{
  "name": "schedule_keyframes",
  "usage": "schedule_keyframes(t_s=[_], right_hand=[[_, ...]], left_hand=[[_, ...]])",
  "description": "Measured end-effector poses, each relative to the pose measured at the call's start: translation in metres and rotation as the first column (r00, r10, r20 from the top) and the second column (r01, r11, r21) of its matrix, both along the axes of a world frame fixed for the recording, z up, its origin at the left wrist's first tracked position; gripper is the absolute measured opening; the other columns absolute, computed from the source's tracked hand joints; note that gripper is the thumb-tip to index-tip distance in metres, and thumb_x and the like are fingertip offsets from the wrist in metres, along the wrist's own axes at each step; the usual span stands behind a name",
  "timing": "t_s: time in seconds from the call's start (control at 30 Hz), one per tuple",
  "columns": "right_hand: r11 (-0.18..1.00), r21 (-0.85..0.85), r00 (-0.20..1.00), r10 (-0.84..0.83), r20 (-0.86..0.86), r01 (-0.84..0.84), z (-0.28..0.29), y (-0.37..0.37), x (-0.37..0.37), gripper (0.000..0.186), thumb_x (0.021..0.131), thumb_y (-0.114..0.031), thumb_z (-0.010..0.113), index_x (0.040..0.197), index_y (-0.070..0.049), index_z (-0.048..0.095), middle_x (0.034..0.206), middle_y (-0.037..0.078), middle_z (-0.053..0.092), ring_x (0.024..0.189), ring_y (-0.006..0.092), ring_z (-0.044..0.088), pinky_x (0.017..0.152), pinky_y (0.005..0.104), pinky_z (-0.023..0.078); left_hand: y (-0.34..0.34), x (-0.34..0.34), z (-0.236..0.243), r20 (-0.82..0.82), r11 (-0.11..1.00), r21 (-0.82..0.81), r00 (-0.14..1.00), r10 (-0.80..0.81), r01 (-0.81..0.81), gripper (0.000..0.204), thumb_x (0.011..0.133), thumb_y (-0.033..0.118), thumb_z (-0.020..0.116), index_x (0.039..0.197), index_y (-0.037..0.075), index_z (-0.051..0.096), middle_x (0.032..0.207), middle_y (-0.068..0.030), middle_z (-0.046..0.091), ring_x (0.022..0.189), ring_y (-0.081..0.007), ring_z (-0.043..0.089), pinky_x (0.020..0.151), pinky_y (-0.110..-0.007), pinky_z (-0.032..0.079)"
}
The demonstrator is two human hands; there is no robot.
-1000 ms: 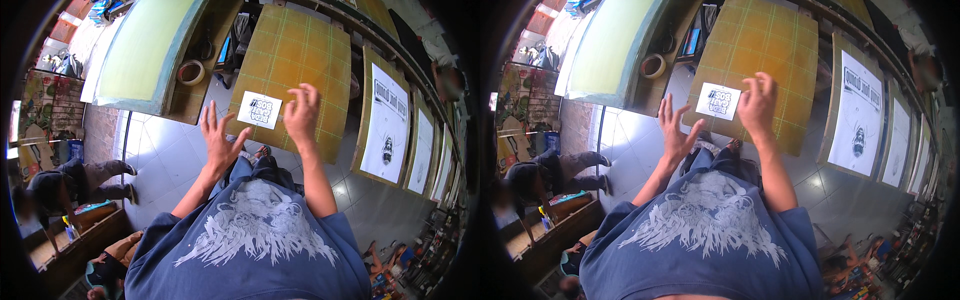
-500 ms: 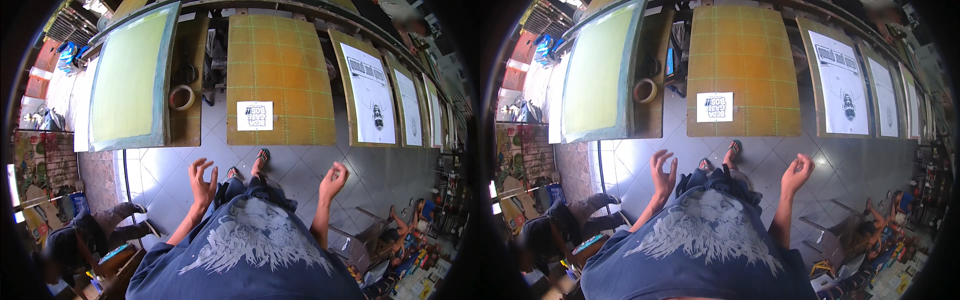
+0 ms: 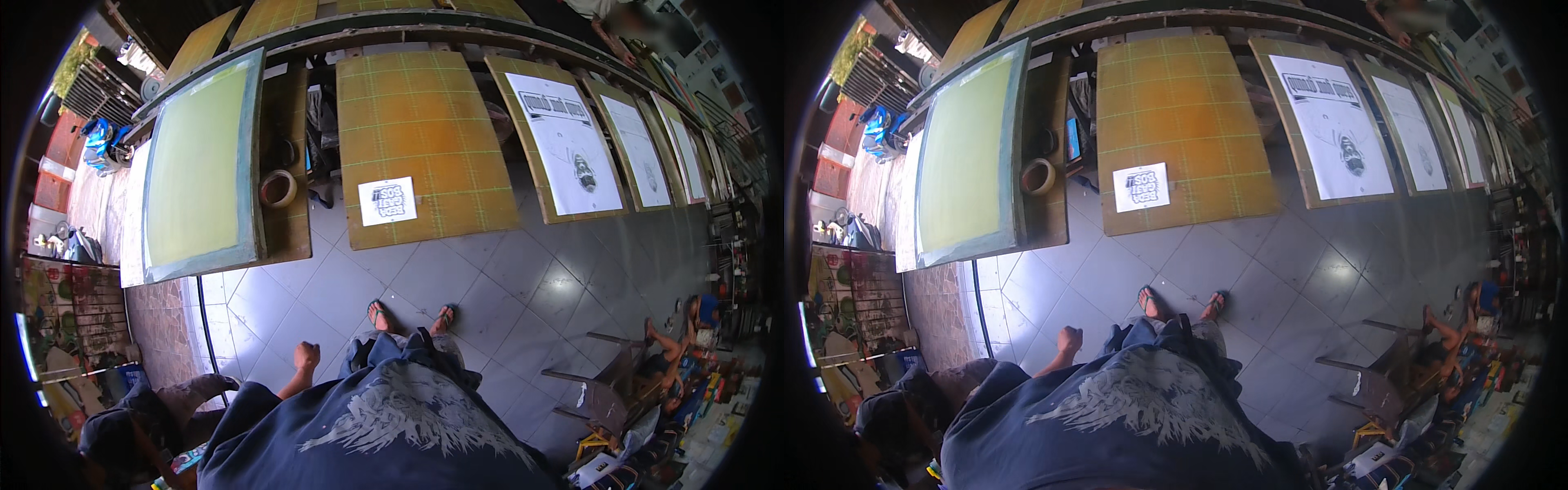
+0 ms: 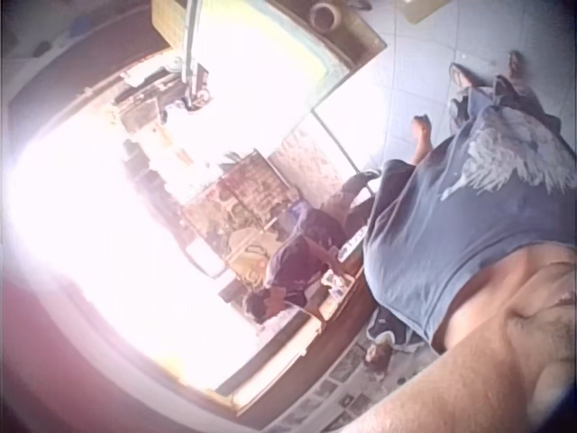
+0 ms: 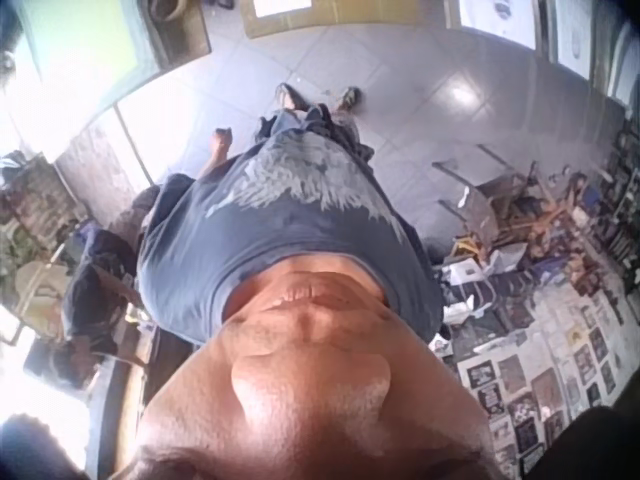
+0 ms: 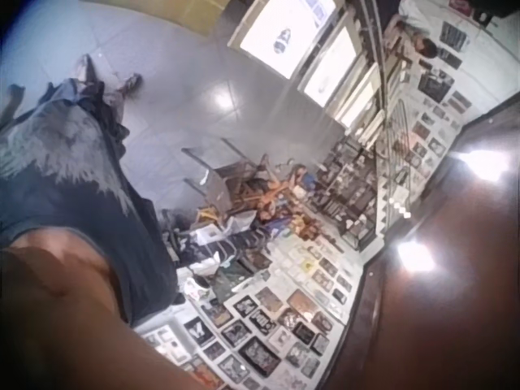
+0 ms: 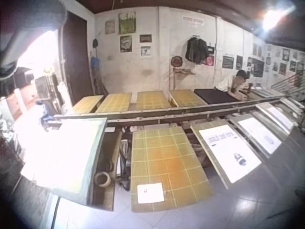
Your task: The person prepares screen printing frames by cutting small pieces of paper with scissors and applying them to the mesh. They also handle larger frames, lifting and positioning them on a workbench, and use masking tape to secure materials.
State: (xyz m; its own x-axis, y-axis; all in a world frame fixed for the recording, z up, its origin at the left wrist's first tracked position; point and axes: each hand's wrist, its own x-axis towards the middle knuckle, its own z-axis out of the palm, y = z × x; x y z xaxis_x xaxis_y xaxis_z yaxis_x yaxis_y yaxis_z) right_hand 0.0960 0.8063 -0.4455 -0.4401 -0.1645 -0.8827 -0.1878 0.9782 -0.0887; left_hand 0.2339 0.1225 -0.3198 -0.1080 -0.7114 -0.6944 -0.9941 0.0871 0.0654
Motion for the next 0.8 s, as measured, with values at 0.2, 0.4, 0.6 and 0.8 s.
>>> schedule_keyframes(t_s=[0.2, 0.4, 0.6, 0.8], right_hand=[[0.986, -0.152, 0.979, 0.035, -0.199, -0.066, -0.014, 0.021, -0.022, 0.031, 0.089, -0.028, 0.071, 0.103, -0.002, 0.074, 0.098, 0.018, 0.075, 0.095, 0.0287, 0.073, 0.081, 0.0423, 0.057], [0.476, -0.460, 0.511, -0.858, -0.056, 0.749, 0.053, 0.035, -0.187, 0.038, 0.095, -0.027, 0.065, 0.120, 0.002, 0.065, 0.101, 0.016, 0.072, 0.084, 0.0247, 0.072, 0.069, 0.0400, 0.059], [0.084, -0.303, 0.151, -0.967, 0.206, 0.949, 0.070, 0.106, -0.261, 0.032, 0.096, -0.025, 0.065, 0.115, 0.001, 0.063, 0.089, 0.013, 0.067, 0.066, 0.0262, 0.070, 0.048, 0.0358, 0.054], [0.190, -0.206, 0.244, -0.929, 0.280, 0.960, 0.045, 0.170, -0.303, 0.032, 0.096, -0.027, 0.065, 0.116, -0.002, 0.064, 0.093, 0.015, 0.068, 0.067, 0.0280, 0.069, 0.051, 0.0406, 0.054]], left_hand=[[0.023, -0.050, -0.002, 0.139, 0.996, 0.053, 0.987, -0.078, 0.071, 0.047, 0.085, 0.042, 0.070, 0.107, 0.001, 0.075, 0.117, -0.0208, 0.073, 0.113, -0.0359, 0.068, 0.096, -0.045, 0.055], [0.109, -0.239, -0.025, -0.105, 0.963, -0.019, 0.958, -0.269, 0.268, 0.056, 0.085, 0.051, 0.070, 0.104, 0.000, 0.075, 0.113, -0.0254, 0.072, 0.108, -0.0408, 0.069, 0.091, -0.048, 0.057], [0.272, -0.399, -0.014, -0.342, 0.834, 0.089, 0.803, -0.487, 0.544, 0.054, 0.088, 0.048, 0.062, 0.107, -0.001, 0.074, 0.119, -0.0279, 0.068, 0.117, -0.0431, 0.064, 0.100, -0.050, 0.052], [0.338, -0.442, -0.039, -0.307, 0.803, 0.078, 0.781, -0.545, 0.591, 0.055, 0.090, 0.054, 0.058, 0.104, 0.004, 0.075, 0.118, -0.0219, 0.070, 0.116, -0.0410, 0.064, 0.099, -0.048, 0.051]])
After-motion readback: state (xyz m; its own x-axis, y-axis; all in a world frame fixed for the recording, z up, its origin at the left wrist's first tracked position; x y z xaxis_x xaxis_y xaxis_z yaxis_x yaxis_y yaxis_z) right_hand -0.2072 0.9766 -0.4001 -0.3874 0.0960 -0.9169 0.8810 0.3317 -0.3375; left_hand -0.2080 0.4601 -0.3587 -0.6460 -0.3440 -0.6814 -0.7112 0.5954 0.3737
